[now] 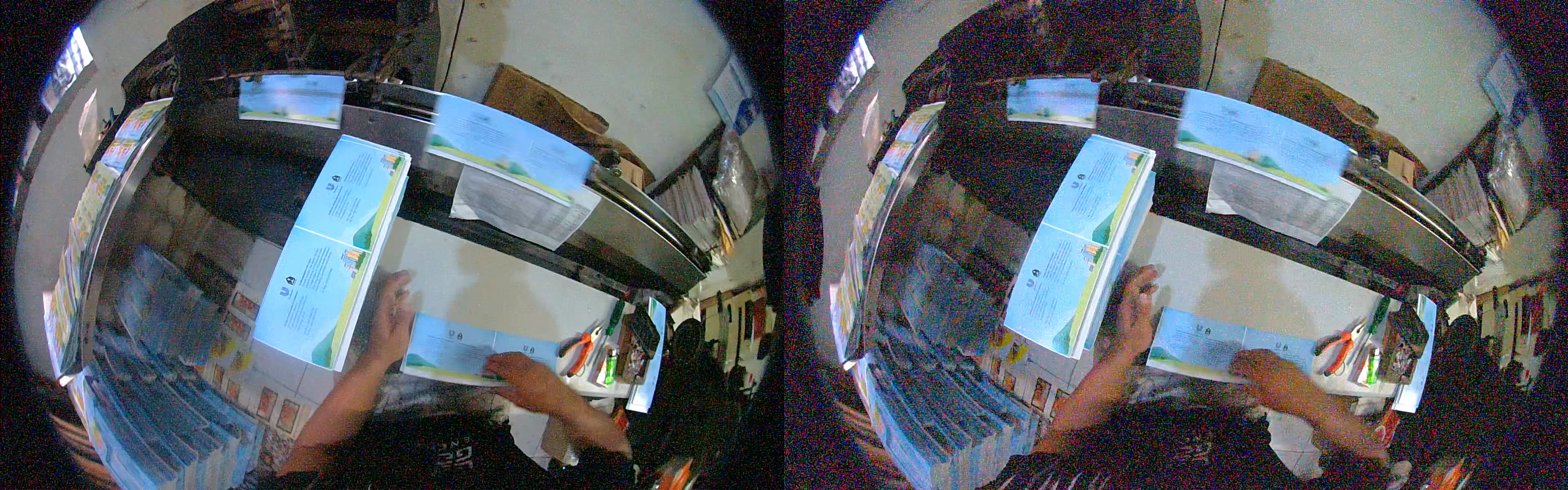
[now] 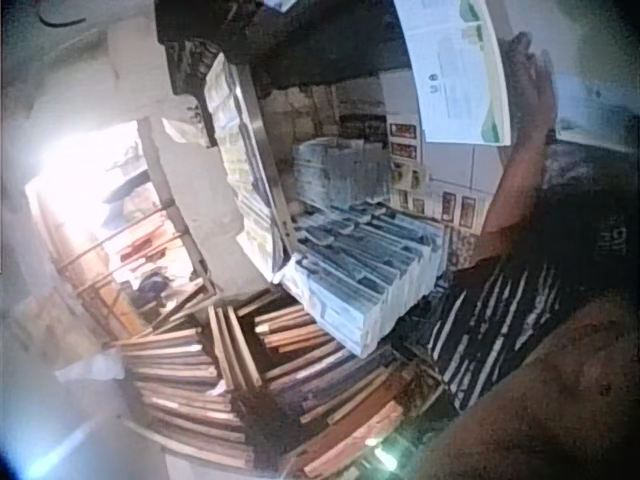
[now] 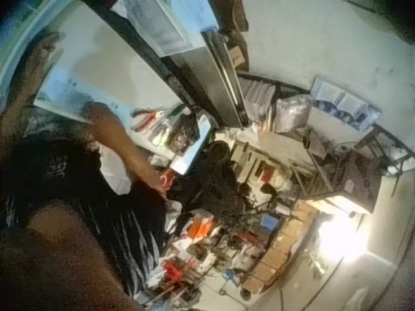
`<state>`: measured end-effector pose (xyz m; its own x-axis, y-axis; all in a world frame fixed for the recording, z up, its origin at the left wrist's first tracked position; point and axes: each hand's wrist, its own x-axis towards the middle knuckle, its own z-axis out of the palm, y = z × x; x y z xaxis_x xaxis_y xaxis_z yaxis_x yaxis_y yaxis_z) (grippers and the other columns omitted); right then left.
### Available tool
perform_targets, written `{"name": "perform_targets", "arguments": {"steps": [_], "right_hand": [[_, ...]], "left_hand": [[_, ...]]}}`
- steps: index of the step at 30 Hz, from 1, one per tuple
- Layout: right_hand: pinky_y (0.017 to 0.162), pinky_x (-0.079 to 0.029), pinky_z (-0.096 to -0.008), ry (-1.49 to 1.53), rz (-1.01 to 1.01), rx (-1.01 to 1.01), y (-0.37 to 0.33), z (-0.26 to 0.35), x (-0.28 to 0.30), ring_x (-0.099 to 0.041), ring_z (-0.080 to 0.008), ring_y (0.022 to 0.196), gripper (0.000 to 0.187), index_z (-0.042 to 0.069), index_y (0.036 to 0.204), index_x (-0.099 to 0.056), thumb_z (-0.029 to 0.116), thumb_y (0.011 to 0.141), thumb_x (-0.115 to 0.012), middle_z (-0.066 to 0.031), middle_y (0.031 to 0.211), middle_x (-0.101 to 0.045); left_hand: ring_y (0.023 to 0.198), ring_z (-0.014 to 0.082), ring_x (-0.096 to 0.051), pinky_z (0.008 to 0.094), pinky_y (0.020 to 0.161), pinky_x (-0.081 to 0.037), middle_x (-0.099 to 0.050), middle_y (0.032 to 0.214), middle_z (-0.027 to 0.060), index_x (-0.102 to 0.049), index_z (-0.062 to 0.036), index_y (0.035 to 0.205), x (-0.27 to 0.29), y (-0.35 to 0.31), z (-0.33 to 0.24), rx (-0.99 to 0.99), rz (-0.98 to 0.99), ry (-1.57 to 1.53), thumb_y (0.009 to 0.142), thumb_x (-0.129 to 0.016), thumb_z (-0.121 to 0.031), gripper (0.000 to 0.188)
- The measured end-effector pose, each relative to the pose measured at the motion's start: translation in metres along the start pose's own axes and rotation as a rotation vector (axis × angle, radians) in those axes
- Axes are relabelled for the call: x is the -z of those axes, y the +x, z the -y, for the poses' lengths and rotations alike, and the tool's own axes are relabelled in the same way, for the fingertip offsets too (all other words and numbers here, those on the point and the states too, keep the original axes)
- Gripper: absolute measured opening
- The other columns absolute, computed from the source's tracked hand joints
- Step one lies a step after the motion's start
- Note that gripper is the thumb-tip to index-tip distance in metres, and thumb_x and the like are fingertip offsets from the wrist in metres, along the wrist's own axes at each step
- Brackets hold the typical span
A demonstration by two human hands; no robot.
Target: The person aligns a stack of printed brochures on a metal surface by hand, then relocates to a table to open individual folded papers one by one and place them onto a machine's intake.
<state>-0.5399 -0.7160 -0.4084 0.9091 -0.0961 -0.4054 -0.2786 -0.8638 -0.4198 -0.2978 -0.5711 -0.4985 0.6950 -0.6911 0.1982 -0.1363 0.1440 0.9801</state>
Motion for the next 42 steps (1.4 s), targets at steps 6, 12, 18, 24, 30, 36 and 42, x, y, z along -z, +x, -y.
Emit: {"name": "perform_targets", "arguments": {"steps": [6, 12, 18, 24, 30, 36, 42], "right_hand": [[0.088, -0.052, -0.0387, 0.166, 0.323, -0.012, 0.027, -0.029, 0.072, -0.068, -0.0290, 0.096, 0.049, 0.011, 0.123, -0.062, 0.041, 0.085, -0.070, -0.0107, 0.107, -0.070], [0.076, -0.052, -0.0411, -0.072, -0.253, -0.269, 0.047, -0.050, 0.173, -0.067, -0.0288, 0.080, 0.024, 0.005, 0.103, -0.068, 0.022, 0.087, -0.063, -0.0172, 0.093, -0.069], [0.088, -0.051, -0.0405, -0.714, -1.320, 0.037, 0.089, -0.022, 0.300, -0.063, -0.0314, 0.101, 0.028, 0.009, 0.112, -0.067, 0.010, 0.086, -0.057, -0.0121, 0.111, -0.066], [0.076, -0.052, -0.0439, -0.802, -1.037, 0.039, 0.182, -0.075, 0.231, -0.062, -0.0312, 0.090, 0.025, 0.011, 0.109, -0.067, 0.015, 0.088, -0.056, -0.0115, 0.104, -0.066], [0.091, -0.048, -0.0447, -0.551, -0.921, -0.013, 0.131, -0.089, 0.139, -0.058, -0.0327, 0.107, 0.037, 0.011, 0.122, -0.061, 0.020, 0.086, -0.060, -0.0103, 0.118, -0.063], [0.109, -0.035, -0.0493, -0.272, -0.848, -0.376, 0.026, -0.106, 0.003, -0.044, -0.0341, 0.130, 0.047, 0.010, 0.127, -0.057, 0.028, 0.084, -0.068, -0.0144, 0.141, -0.047], [0.113, -0.023, -0.0564, -0.229, -0.815, -0.616, -0.049, -0.123, -0.067, -0.037, -0.0305, 0.137, 0.044, 0.009, 0.126, -0.058, 0.024, 0.084, -0.061, -0.0107, 0.143, -0.047]], "left_hand": [[0.133, 0.0290, -0.038, 0.0420, 0.108, -0.034, -0.043, 0.141, 0.0157, -0.043, -0.0025, 0.137, 0.002, 0.001, 0.018, -0.052, -0.002, -0.056, 0.102, -0.037, -0.044, 0.055], [0.130, 0.0320, -0.043, 0.0423, 0.107, -0.034, -0.045, 0.138, 0.0201, -0.043, -0.0002, 0.136, 0.006, 0.005, 0.027, -0.113, -0.002, 0.222, 0.100, -0.040, -0.045, 0.058], [0.130, 0.0369, -0.041, 0.0444, 0.109, -0.032, -0.046, 0.135, 0.0225, -0.044, 0.0005, 0.135, -0.002, 0.004, 0.029, -0.089, -0.001, 0.121, 0.097, -0.049, -0.032, 0.050], [0.127, 0.0408, -0.042, 0.0475, 0.109, -0.032, -0.047, 0.134, 0.0242, -0.048, 0.0007, 0.132, 0.004, -0.010, 0.002, -0.222, 0.166, 0.468, 0.089, -0.060, -0.031, 0.055], [0.122, 0.0400, -0.047, 0.0485, 0.105, -0.036, -0.049, 0.133, 0.0232, -0.051, 0.0000, 0.128, 0.017, -0.076, -0.022, -0.276, 0.346, 0.440, 0.082, -0.067, -0.033, 0.058], [0.109, 0.0411, -0.055, 0.0511, 0.096, -0.043, -0.061, 0.115, 0.0205, -0.060, -0.0015, 0.114, 0.041, -0.108, -0.050, -0.231, 0.387, 0.589, 0.080, -0.068, -0.039, 0.052], [0.110, 0.0350, -0.055, 0.0489, 0.098, -0.041, -0.061, 0.118, 0.0165, -0.052, -0.0077, 0.124, 0.048, -0.117, -0.058, -0.410, 0.116, 0.612, 0.089, -0.062, -0.042, 0.050]]}}
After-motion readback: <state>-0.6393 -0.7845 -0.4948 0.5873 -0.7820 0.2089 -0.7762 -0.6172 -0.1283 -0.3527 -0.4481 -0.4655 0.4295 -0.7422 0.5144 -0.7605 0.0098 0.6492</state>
